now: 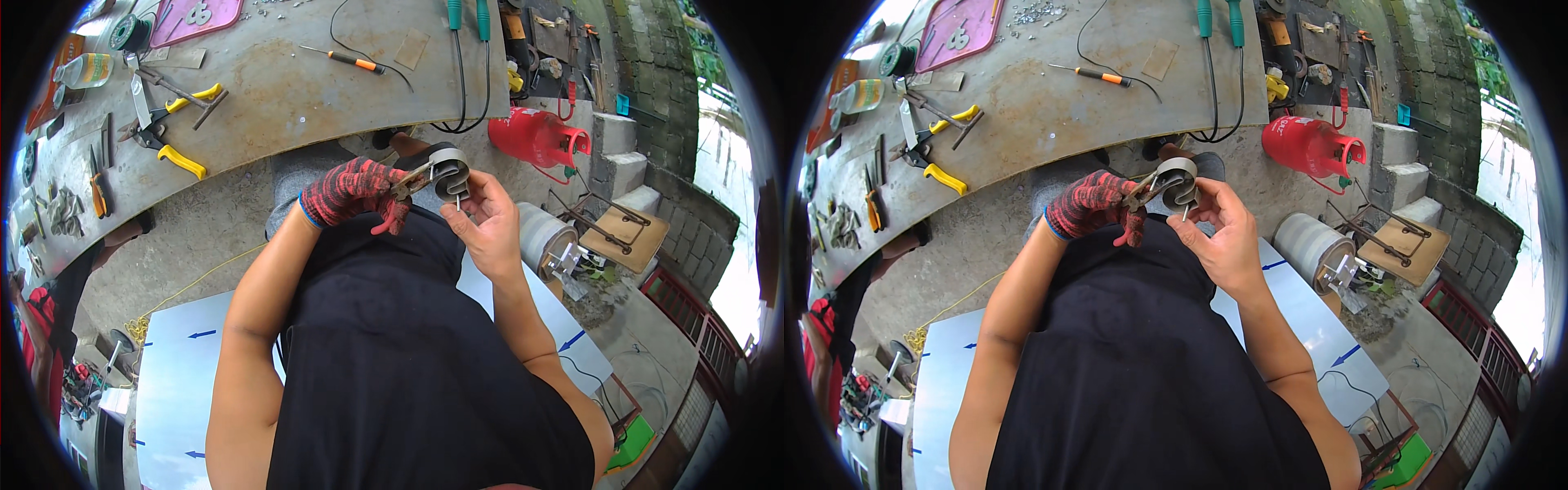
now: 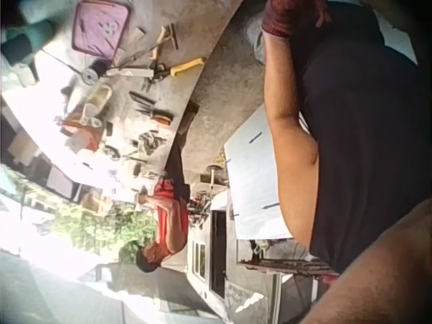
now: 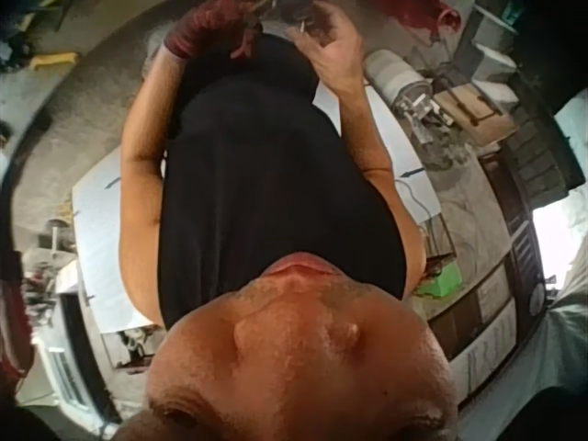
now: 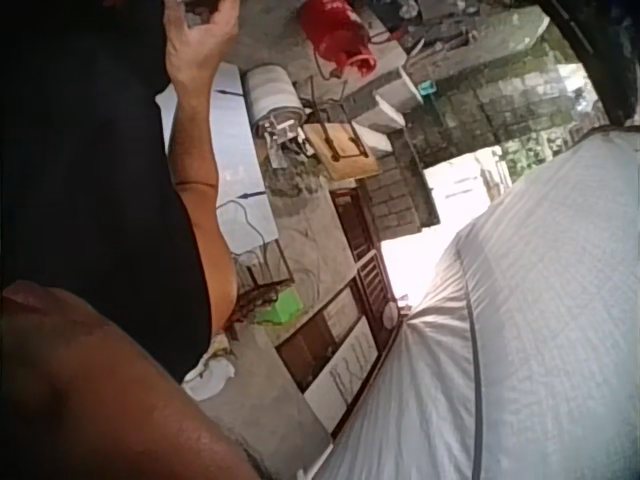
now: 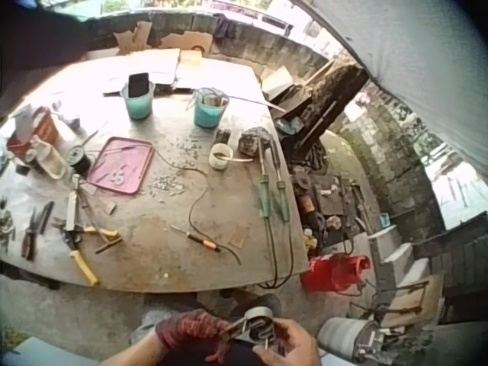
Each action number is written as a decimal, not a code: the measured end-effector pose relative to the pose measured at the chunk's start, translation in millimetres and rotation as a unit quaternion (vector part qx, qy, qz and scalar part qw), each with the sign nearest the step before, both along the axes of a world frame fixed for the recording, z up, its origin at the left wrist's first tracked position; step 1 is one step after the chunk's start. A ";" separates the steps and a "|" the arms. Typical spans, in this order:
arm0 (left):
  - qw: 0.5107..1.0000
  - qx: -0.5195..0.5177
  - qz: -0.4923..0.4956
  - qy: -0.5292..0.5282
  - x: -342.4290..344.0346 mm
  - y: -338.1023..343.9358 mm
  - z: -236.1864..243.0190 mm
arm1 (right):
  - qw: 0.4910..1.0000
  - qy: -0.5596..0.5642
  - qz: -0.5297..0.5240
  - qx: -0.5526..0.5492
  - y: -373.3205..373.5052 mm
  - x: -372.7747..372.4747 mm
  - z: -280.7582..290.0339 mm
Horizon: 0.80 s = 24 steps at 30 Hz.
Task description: The person uses a blowtorch to heat a metal pipe held with pliers, then files the heated section. They insert a metal pin into the pipe and continue to file and adjust the assembly. The person also handles a small metal plate and a ruler on the workbench.
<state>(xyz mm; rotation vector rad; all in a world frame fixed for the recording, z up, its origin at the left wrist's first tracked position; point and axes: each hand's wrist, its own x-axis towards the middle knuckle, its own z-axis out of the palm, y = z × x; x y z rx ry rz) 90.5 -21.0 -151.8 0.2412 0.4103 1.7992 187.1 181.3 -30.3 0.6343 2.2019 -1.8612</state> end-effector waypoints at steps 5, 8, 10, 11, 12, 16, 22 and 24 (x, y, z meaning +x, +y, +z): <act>1.000 0.005 -0.007 0.005 4.6 -1.1 -8.5 | 1.000 0.002 -0.014 -0.015 -3.8 0.4 2.1; 1.000 0.011 -0.018 0.003 4.5 -1.9 -13.1 | 0.999 -0.005 -0.023 -0.037 -4.4 0.3 3.9; 1.000 0.009 -0.015 0.004 4.6 -2.7 -12.6 | 0.998 -0.005 -0.030 -0.053 -4.0 1.3 3.8; 1.000 0.006 -0.009 0.006 4.9 -2.7 -11.8 | 0.998 -0.004 -0.032 -0.060 -2.9 2.4 2.9; 1.000 0.003 -0.002 0.009 5.3 -3.1 -11.2 | 0.997 -0.003 -0.034 -0.067 -2.3 2.9 2.3; 1.000 0.003 -0.006 -0.001 7.2 -2.9 -14.7 | 0.995 -0.018 -0.044 -0.085 -2.4 -1.0 4.7; 1.000 -0.001 0.002 -0.011 6.5 -4.3 -9.5 | 0.994 -0.014 -0.055 -0.098 -5.5 -2.1 4.0; 1.000 -0.004 0.007 -0.010 8.0 -5.5 -10.6 | 0.994 -0.001 -0.059 -0.095 -7.9 -2.5 5.0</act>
